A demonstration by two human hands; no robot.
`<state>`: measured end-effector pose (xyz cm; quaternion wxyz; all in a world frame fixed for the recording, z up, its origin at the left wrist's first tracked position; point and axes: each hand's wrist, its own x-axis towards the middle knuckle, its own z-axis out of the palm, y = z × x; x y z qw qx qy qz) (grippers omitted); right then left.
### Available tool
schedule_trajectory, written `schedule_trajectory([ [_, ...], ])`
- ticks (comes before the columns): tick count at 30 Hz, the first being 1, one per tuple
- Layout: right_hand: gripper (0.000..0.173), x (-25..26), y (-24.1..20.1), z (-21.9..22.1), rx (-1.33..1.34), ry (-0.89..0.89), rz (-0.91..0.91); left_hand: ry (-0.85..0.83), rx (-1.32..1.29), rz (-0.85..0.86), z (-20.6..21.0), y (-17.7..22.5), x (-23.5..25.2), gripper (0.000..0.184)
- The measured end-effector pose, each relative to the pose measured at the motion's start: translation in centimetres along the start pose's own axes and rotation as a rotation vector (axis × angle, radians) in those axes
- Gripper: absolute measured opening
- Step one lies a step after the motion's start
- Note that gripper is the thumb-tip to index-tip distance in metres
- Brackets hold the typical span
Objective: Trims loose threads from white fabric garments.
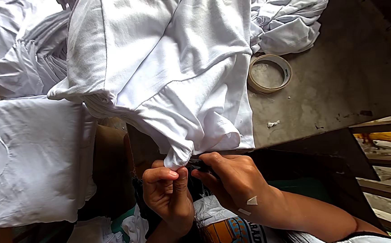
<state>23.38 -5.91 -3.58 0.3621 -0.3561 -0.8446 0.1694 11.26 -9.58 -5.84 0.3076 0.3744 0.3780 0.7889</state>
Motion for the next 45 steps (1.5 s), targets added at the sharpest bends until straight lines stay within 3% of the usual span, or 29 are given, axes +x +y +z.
schedule_trajectory([
  [14, 0.028, 0.1, 0.0, 0.7, 0.066, 0.021, 0.012, 0.002, -0.061, -0.028, 0.1, -0.1, -0.2, 0.016],
  [20, 0.02, 1.1, 0.4, 1.4, 0.3, 0.346, -0.073, -0.001, -0.027, -0.047, 0.1, 0.1, -0.2, 0.015],
  [25, 0.004, 1.6, 0.4, 2.3, 0.192, 0.31, -0.157, -0.006, -0.057, -0.037, 0.2, -0.1, -0.1, 0.016],
  [31, 0.006, 0.8, 2.9, 1.4, 0.219, 0.31, -0.114, -0.001, 0.049, -0.045, -0.7, 0.1, 0.2, 0.019],
  [34, 0.01, 0.4, 5.2, -1.4, 0.189, 0.338, -0.056, -0.095, 0.593, 0.071, -3.0, 0.5, 3.0, 0.027],
  [36, 0.011, 0.6, 5.8, -3.2, 0.151, 0.415, -0.01, -0.289, 0.908, 0.118, -3.1, 1.1, 4.9, 0.038],
  [37, 0.011, 0.6, 5.7, -3.7, 0.158, 0.437, 0.002, -0.406, 0.936, 0.132, -2.3, 1.5, 5.9, 0.037],
  [39, 0.01, 0.4, 5.1, -3.9, 0.209, 0.396, -0.017, -0.538, 0.628, 0.062, -1.8, 2.3, 9.0, 0.033],
  [40, 0.014, 0.1, 4.9, -3.8, 0.206, 0.335, -0.054, -0.467, 0.385, -0.001, -2.1, 2.3, 11.2, 0.026],
  [42, 0.03, -0.6, 5.1, -3.2, 0.12, 0.193, -0.108, -0.091, 0.097, -0.033, -1.8, 2.1, 15.7, 0.029],
  [43, 0.034, -1.0, 5.4, -2.6, 0.055, 0.116, -0.099, 0.038, 0.052, -0.055, -1.7, 2.0, 17.5, 0.03],
  [45, 0.031, -1.7, 6.6, -1.2, -0.092, -0.007, -0.061, 0.031, 0.181, -0.035, -2.1, 1.8, 18.3, 0.04],
])
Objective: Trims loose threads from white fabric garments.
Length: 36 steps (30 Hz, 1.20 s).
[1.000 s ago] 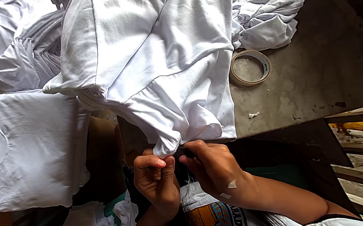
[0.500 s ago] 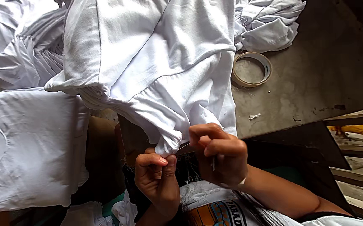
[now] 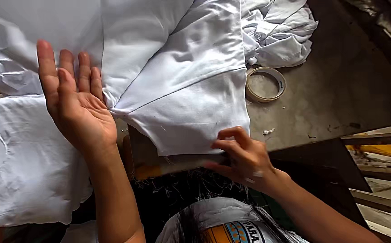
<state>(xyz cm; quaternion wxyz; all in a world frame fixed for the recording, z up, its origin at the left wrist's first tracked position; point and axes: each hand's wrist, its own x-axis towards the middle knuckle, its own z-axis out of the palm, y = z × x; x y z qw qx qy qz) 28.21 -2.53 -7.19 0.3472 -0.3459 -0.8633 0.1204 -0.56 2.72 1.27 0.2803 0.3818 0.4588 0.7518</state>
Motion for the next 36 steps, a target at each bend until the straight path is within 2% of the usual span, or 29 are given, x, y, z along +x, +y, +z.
schedule_trajectory([
  [2, 0.014, -0.7, 1.0, 1.4, -0.073, -0.026, -0.005, -0.159, 0.285, 0.163, -0.5, -0.4, -2.8, 0.037],
  [4, 0.015, -0.7, 1.5, 1.5, -0.045, 0.029, -0.052, -0.326, 0.458, 0.375, -0.9, -1.5, -7.2, 0.023],
  [6, 0.013, -0.4, 1.0, 0.3, 0.053, 0.081, -0.094, -0.503, 0.573, 0.47, -0.7, -3.2, -11.5, 0.02],
  [7, 0.014, -0.1, 0.3, -0.7, 0.081, 0.105, -0.109, -0.526, 0.64, 0.523, -0.7, -4.0, -12.9, 0.022],
  [8, 0.016, 0.3, -0.6, -1.9, 0.092, 0.139, -0.123, -0.464, 0.741, 0.572, -1.2, -4.7, -13.7, 0.022],
  [9, 0.018, 0.9, -1.4, -3.0, 0.086, 0.184, -0.134, -0.328, 0.81, 0.585, -2.0, -5.3, -13.9, 0.02],
  [11, 0.019, 2.6, -2.0, -4.1, 0.036, 0.272, -0.145, -0.087, 0.694, 0.475, -2.6, -5.5, -13.1, 0.012],
  [12, 0.017, 3.6, -1.9, -3.8, -0.007, 0.291, -0.134, -0.064, 0.509, 0.388, -2.2, -5.1, -13.0, 0.008],
  [13, 0.015, 4.7, -1.4, -3.1, -0.059, 0.29, -0.1, -0.101, 0.235, 0.235, -1.4, -4.3, -13.2, 0.013],
  [15, 0.012, 6.9, 0.2, -0.8, -0.141, 0.183, 0.025, -0.154, -0.395, -0.19, -0.3, -2.8, -13.7, 0.02],
  [16, 0.012, 7.5, 0.7, 0.3, -0.152, 0.071, 0.106, -0.131, -0.602, -0.341, -0.2, -2.5, -13.8, 0.021],
  [18, 0.014, 8.1, 1.2, 1.4, -0.14, -0.037, 0.195, -0.063, -0.801, -0.454, -0.4, -2.5, -13.8, 0.023],
  [21, 0.018, 7.2, 0.5, 0.9, -0.105, 0.042, 0.262, -0.089, -0.739, -0.328, -0.9, -2.6, -14.6, 0.031],
  [23, 0.032, 5.9, -0.9, 0.6, -0.04, 0.084, 0.318, -0.147, -0.518, -0.163, -0.7, -2.6, -15.0, 0.039],
  [24, 0.039, 5.1, -2.0, 0.5, 0.016, 0.091, 0.314, -0.119, -0.403, -0.092, -0.4, -2.5, -15.1, 0.035],
  [26, 0.032, 3.2, -4.4, 0.7, 0.168, 0.043, 0.233, -0.036, -0.285, -0.004, -0.3, -2.7, -15.2, 0.019],
  [28, 0.023, 1.9, -6.1, 1.6, 0.312, -0.005, 0.151, -0.032, -0.227, 0.032, -0.7, -2.2, -15.4, 0.008],
  [36, 0.015, 3.0, -7.8, 2.9, 0.394, -0.004, 0.024, -0.155, -0.053, 0.158, -1.3, -1.1, -16.8, 0.012],
])
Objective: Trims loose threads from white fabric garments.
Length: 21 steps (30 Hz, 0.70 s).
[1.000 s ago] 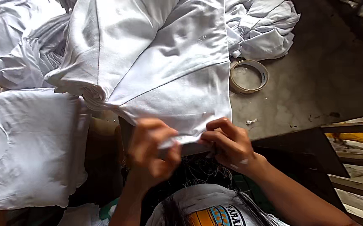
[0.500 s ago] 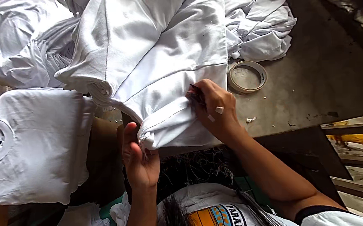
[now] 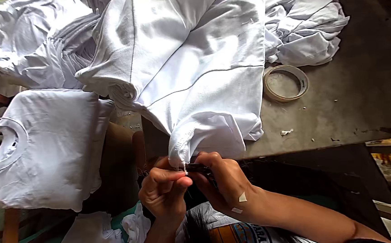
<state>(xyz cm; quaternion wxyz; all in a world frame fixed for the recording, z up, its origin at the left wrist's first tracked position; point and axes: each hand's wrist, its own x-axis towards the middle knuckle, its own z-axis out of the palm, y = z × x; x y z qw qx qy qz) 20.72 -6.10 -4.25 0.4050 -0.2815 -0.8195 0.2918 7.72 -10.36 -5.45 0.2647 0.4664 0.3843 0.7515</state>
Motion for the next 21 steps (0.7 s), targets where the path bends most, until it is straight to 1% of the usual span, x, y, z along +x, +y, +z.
schedule_trajectory([
  [4, 0.019, 1.0, -0.3, 0.0, 0.037, 0.015, 0.035, -0.01, 0.072, 0.032, 0.2, -0.2, -0.2, 0.009],
  [5, 0.019, 1.0, -0.3, 0.1, 0.032, 0.014, 0.038, -0.015, 0.068, 0.031, 0.1, -0.2, -0.1, 0.01],
  [8, 0.018, 1.1, 0.1, 0.3, -0.012, 0.041, 0.012, -0.069, 0.061, 0.027, -0.3, 0.0, -0.1, 0.02],
  [10, 0.016, 1.2, 0.2, 0.4, -0.04, 0.059, -0.005, -0.079, 0.077, 0.034, -0.3, -0.1, -0.1, 0.018],
  [13, 0.016, 1.2, 0.1, 0.3, -0.058, 0.041, 0.001, -0.063, 0.092, 0.053, -0.4, -0.3, -0.1, 0.017],
  [16, 0.02, 1.3, 0.1, -0.1, -0.058, 0.013, 0.02, -0.046, 0.002, 0.001, -0.4, -0.4, -0.1, 0.019],
  [19, 0.02, 1.0, 0.4, -0.5, 0.009, 0.02, 0.033, 0.013, -0.059, -0.015, -0.1, -1.3, 0.2, 0.034],
  [20, 0.019, 0.8, 0.5, -0.5, 0.037, 0.025, 0.037, 0.044, -0.055, -0.01, 0.0, -1.8, 0.3, 0.034],
  [21, 0.019, 0.5, 0.6, -0.6, 0.049, 0.029, 0.036, 0.082, -0.065, -0.01, -0.1, -2.1, 0.3, 0.03],
])
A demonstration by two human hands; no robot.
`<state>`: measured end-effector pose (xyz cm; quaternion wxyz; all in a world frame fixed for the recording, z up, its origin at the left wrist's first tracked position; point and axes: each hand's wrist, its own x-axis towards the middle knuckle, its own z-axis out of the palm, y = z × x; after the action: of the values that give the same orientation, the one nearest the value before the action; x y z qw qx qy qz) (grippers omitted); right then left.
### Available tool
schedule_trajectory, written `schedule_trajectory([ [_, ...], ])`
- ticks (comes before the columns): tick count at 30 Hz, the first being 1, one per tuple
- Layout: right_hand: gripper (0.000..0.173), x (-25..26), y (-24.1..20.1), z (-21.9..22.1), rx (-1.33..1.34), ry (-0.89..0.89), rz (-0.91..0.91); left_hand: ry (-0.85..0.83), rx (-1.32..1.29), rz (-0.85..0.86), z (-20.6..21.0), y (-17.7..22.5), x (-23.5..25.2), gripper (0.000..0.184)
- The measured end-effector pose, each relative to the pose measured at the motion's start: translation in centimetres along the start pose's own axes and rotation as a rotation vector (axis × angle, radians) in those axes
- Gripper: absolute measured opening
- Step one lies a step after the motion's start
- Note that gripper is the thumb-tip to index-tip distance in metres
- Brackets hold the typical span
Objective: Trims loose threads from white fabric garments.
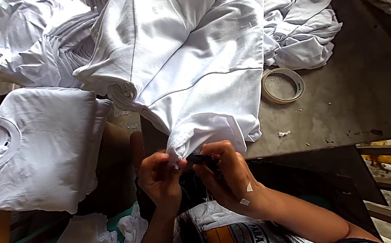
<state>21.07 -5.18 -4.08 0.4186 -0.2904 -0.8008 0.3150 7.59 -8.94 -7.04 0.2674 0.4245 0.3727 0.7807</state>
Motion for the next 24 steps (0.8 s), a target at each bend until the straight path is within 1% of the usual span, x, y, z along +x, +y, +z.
schedule_trajectory([
  [2, 0.02, -0.7, 0.1, -0.1, -0.012, -0.005, -0.006, 0.032, -0.011, 0.01, -0.2, 0.2, 0.0, 0.018],
  [3, 0.019, -1.0, 0.0, -0.2, -0.023, -0.018, -0.006, 0.011, 0.018, 0.024, -0.3, 0.6, -0.1, 0.012],
  [4, 0.018, -1.3, -0.1, -0.2, -0.033, -0.037, -0.006, -0.023, 0.046, 0.04, -0.3, 1.2, -0.3, 0.011],
  [6, 0.017, -1.6, -0.3, 0.0, -0.03, -0.059, -0.006, -0.113, 0.119, 0.072, -0.4, 2.2, -0.6, 0.014],
  [8, 0.018, -1.4, -0.5, 0.2, -0.022, -0.056, -0.014, -0.181, 0.193, 0.116, -0.5, 2.4, -0.9, 0.012],
  [12, 0.018, -0.6, -0.6, 0.1, -0.027, -0.029, -0.013, -0.223, 0.316, 0.183, -0.8, 1.9, -1.3, 0.011],
  [13, 0.017, -0.4, -0.6, 0.0, -0.045, -0.018, 0.001, -0.23, 0.315, 0.192, -0.9, 1.9, -1.3, 0.013],
  [14, 0.018, -0.1, -0.6, -0.3, -0.06, 0.0, 0.019, -0.238, 0.309, 0.197, -1.1, 1.8, -1.3, 0.02],
  [16, 0.018, 0.4, -0.4, -0.8, -0.046, 0.054, 0.036, -0.236, 0.279, 0.154, -1.4, 1.8, -1.4, 0.038],
  [17, 0.019, 0.9, -0.2, -1.0, -0.02, 0.093, 0.028, -0.204, 0.277, 0.098, -1.4, 1.8, -1.4, 0.045],
  [18, 0.02, 1.6, -0.1, -1.1, 0.003, 0.128, 0.005, -0.158, 0.297, 0.028, -1.2, 1.7, -1.3, 0.045],
  [19, 0.023, 2.4, -0.1, -1.1, 0.019, 0.135, -0.017, -0.115, 0.321, -0.046, -0.8, 1.5, -1.0, 0.038],
  [21, 0.025, 3.7, 0.2, -1.1, 0.004, 0.064, -0.033, -0.08, 0.385, -0.159, -0.4, 1.0, -0.6, 0.029],
  [22, 0.025, 4.1, 0.4, -1.0, -0.014, 0.024, -0.027, -0.097, 0.445, -0.171, -0.6, 1.1, -0.7, 0.024],
  [24, 0.025, 4.1, 0.9, -1.8, -0.069, -0.043, -0.03, -0.178, 0.581, -0.094, -1.8, 2.2, -1.1, 0.017],
])
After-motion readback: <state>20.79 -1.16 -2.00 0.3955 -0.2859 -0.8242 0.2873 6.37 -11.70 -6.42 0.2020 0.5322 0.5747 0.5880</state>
